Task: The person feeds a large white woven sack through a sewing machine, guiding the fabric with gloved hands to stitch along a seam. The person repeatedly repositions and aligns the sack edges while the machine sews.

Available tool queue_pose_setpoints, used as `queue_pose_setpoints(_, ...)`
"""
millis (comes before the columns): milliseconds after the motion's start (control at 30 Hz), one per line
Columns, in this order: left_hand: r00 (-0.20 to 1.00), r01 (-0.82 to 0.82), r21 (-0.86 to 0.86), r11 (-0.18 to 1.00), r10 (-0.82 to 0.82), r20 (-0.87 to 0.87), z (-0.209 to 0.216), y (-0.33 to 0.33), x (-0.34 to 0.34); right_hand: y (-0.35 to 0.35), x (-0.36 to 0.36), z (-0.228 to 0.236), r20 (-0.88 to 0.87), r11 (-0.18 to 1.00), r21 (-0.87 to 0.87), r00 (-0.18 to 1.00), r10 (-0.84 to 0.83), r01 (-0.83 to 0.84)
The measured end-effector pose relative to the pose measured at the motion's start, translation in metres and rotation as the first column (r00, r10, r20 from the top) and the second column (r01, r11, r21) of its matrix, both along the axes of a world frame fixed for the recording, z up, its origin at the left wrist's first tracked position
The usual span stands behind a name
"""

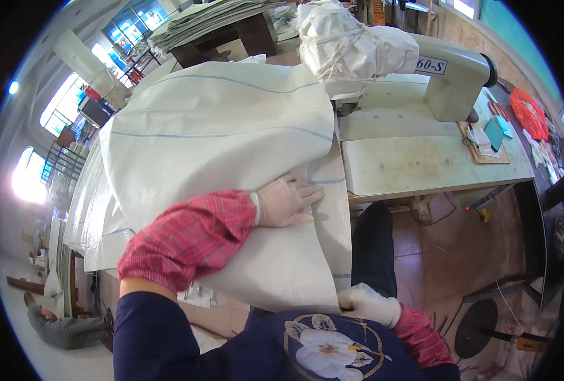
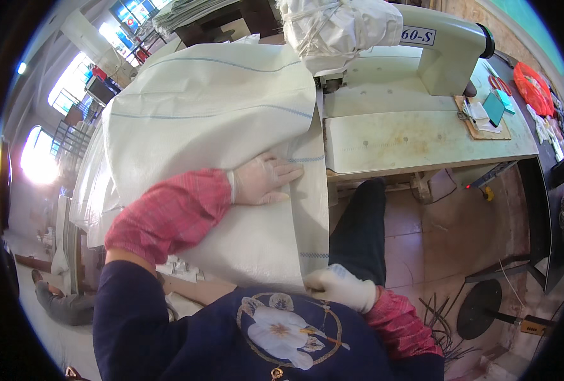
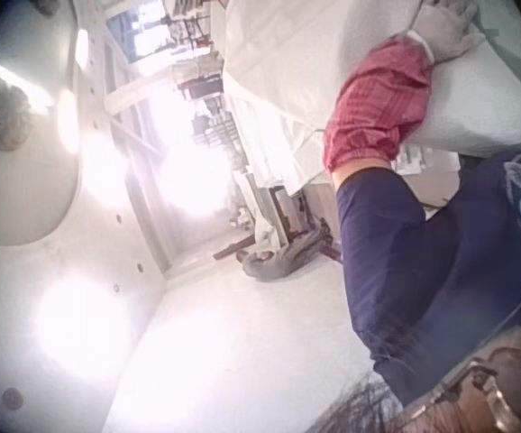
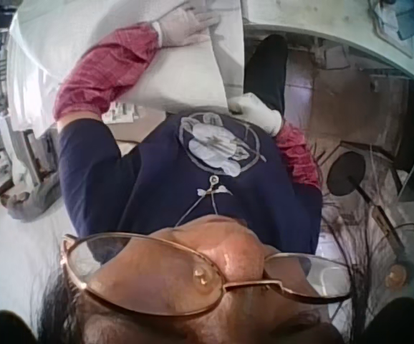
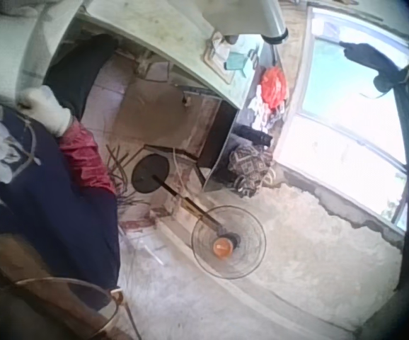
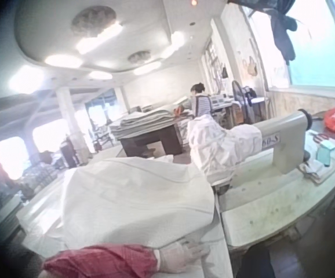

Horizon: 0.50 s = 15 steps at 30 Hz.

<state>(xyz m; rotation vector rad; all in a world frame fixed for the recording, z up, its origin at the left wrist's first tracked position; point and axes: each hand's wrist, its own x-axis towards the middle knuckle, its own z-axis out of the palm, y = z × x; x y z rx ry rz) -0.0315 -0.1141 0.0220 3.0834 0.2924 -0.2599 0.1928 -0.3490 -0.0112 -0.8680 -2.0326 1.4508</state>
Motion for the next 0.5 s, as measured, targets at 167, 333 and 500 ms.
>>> queue_pose_setpoints(167, 0.987, -0.121, 0.028, 0.992, 0.118, 0.106, -0.036, -0.022, -0.002, 0.042, 0.022, 0.024, -0.11, 0.689, -0.182, 0.682, -0.723, 0.701)
queue_pose_setpoints(333, 0.98, -0.138, 0.006, 0.99, 0.135, 0.149, -0.016, -0.028, 0.017, 0.093, -0.019, -0.022, 0.123, 0.613, 0.062, 0.603, -0.788, 0.788)
queue_pose_setpoints(500, 0.995, -0.085, 0.092, 0.992, 0.079, 0.065, -0.029, -0.044, 0.017, 0.074, -0.03, -0.029, 0.33, 0.627, 0.311, 0.538, -0.776, 0.714)
